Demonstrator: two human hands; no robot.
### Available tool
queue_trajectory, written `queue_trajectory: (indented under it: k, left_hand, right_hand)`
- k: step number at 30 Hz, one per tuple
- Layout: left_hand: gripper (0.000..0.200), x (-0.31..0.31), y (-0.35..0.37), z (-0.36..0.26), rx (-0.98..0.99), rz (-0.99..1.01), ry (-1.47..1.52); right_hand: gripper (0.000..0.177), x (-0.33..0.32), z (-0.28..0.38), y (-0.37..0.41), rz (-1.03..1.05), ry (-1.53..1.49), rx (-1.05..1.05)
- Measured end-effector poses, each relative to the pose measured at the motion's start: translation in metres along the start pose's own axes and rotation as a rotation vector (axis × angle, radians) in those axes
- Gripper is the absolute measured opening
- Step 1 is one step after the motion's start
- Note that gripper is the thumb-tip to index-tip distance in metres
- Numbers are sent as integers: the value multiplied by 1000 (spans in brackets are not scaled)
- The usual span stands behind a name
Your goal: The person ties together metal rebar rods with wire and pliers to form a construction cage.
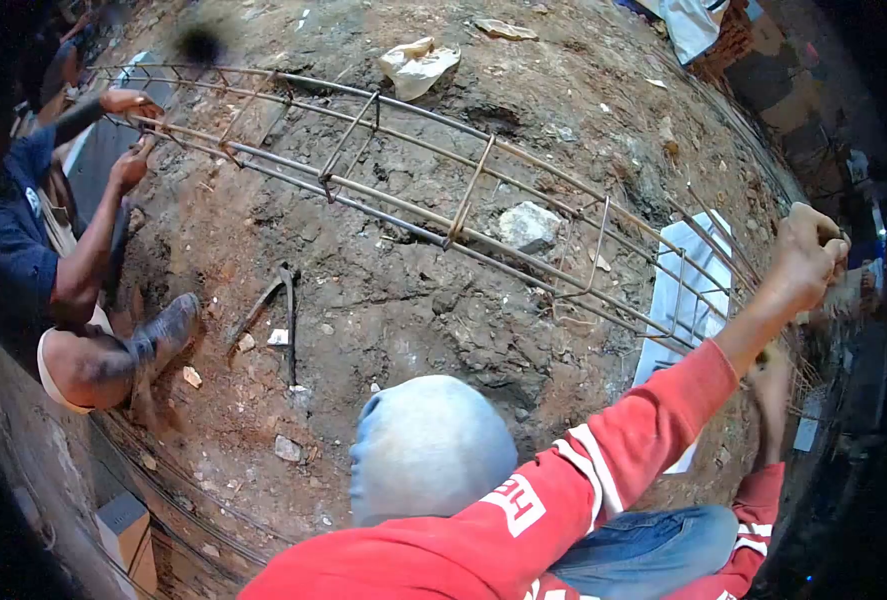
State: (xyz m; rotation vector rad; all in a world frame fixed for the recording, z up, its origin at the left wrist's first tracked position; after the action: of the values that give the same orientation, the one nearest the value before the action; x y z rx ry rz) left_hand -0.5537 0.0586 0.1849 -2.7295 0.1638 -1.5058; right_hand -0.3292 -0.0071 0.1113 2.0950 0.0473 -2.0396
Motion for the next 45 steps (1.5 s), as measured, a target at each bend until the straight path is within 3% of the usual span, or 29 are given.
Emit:
queue_trajectory:
  k: [1, 2, 3, 4, 5, 7, 9, 10, 11, 13, 15, 17, 18, 19, 20, 21, 22, 23, 24, 25, 26, 28, 29, 30, 31, 33, 36, 40, 45]
  left_hand:
    - [17, -8, 1, -1, 97, -78, -139]
    - [14, -13, 1, 1, 11, -40, -216]
    - [14, -19, 3, 1, 15, -41, -220]
    - [17, -24, 5, 2, 29, -46, -252]
    - [20, -27, 9, 0, 40, -47, -289]
    - [21, -28, 6, 13, -83, -20, -285]
    - [21, -41, 13, -4, 305, -259, -495]
    - [20, -45, 10, -3, 243, -218, -468]
    - [17, -48, 15, -13, 406, -286, -531]
    - [13, -53, 20, -35, 538, -308, -594]
    - [8, -57, 20, -50, 558, -225, -529]
    - [8, -68, 14, -60, 485, -165, -667]
    - [16, -74, 17, -68, 672, -255, -910]
    - [27, -89, -1, -62, 602, -274, -1125]
    - [36, -98, -17, -63, 310, -241, -1583]
    - [48, -113, -30, -70, 248, -267, -1838]
    - [52, -146, -58, -78, 101, -370, -1908]
    - [54, -174, -97, -82, -78, -231, -1958]
    - [58, -197, -117, -103, -61, -332, -1961]
    - [49, -230, -141, -118, -205, -332, -1879]
    - [34, -237, -142, -140, -96, -400, -2010]
    - [33, -313, -181, -157, -209, -374, -2304]
    - [41, -316, -171, -166, -133, -241, -2478]
    - [40, -376, -192, -167, -12, 35, -2541]
    - [43, -437, -210, -168, 132, 311, -2577]
    - [40, -469, -198, -181, -438, 198, -2558]
    - [35, -512, -201, -179, -841, 100, -2496]
    - [29, -552, -214, -163, -1008, 86, -2474]
    - [23, -584, -223, -157, -990, 42, -2511]
  right_hand:
    - [34, -18, -1, -8, -144, -253, -48]
    - [36, -38, -11, -18, -276, -251, -196]
    - [39, -69, 11, -20, -401, -232, -334]
    - [42, -97, 70, -9, -478, -478, -325]
    - [43, -111, 101, -5, -553, -500, -410]
    - [37, -115, 124, -11, -500, -490, -430]
    - [30, -103, 104, -33, -464, -426, -393]
    - [27, -99, 101, -40, -473, -451, -350]
    - [28, -102, 114, -41, -590, -399, -439]
    - [29, -100, 123, -51, -539, -394, -404]
    - [35, -92, 143, -55, -477, -869, -272]
    - [34, -78, 150, -73, -229, -1239, -308]
    - [32, -65, 153, -83, -221, -1430, -203]
    - [32, -47, 145, -103, -148, -1519, -224]
    - [34, -29, 142, -117, -169, -1461, -144]
    - [41, -18, 148, -126, -191, -1198, -128]
    - [48, -2, 154, -142, -173, -1045, -172]
    - [53, 6, 158, -158, -244, -542, -385]
    - [57, 25, 159, -168, -358, -291, -404]
    - [59, 27, 184, -158, -277, -402, -454]
    - [58, 50, 190, -169, -302, -370, -591]
    - [54, 60, 210, -164, -287, -316, -630]
    - [54, 59, 214, -164, -250, -292, -623]
    - [54, 59, 213, -164, -251, -298, -614]
    - [55, 66, 213, -166, -172, -269, -595]
    - [57, 73, 211, -167, -91, -249, -552]
    - [61, 69, 210, -167, -148, -304, -527]
    - [63, 72, 206, -170, -184, -273, -523]
    - [64, 66, 207, -170, -239, -295, -536]
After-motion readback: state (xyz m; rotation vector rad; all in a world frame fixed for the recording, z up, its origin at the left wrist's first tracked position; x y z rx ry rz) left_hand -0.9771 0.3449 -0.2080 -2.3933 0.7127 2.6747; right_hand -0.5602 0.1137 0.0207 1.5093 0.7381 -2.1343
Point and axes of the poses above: each hand's wrist, its own y-axis away from the middle knuckle, its own x-axis out of the palm, z = x × y, the point moved 8 cm from there along -y, towards the middle knuckle, and after that the axes turned 14 degrees about -x, right-handed, at the moved point
